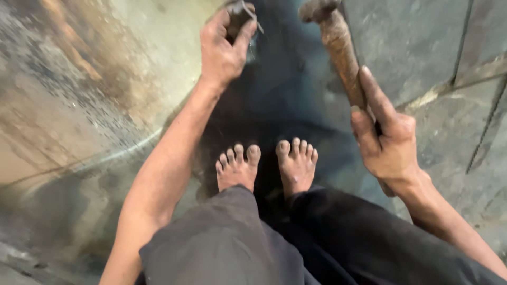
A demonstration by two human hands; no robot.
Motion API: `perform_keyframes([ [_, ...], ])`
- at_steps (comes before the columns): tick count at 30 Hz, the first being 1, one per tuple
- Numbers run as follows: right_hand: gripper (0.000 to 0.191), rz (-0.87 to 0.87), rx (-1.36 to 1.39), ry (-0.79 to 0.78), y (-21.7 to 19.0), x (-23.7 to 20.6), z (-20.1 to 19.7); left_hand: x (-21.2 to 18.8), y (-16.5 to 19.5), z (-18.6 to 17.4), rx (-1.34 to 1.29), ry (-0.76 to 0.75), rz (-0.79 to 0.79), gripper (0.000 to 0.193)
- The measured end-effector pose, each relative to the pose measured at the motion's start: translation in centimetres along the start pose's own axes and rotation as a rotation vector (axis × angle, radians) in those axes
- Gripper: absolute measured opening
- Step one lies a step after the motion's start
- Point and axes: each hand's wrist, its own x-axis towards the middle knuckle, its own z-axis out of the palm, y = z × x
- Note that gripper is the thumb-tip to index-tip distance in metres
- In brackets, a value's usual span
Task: The person uses a hammer and a chisel to repeatedly strike a large metal sheet on the floor. They reposition the chisel and hammer multiple times to work on different areas of the sheet.
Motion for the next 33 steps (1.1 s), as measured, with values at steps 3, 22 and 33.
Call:
perform_keyframes([
  [3,0.059,0.023,0.010,-0.017,0.0,0.0,0.2,-0.4,0.2,-0.2,0.049,-0.013,-0.037,0.013],
  [22,0.059,-0.203,-0.046,0.006,0.4,2.2,0.1,1.7,4.5,0.5,0.364,-0.109,0.297,0.014],
  [33,0.057,0.008,0.053,0.029,1.3,-0.4,-1.1,2.2,1.4,1.8,0.188,-0.128,0.078,0.012],
])
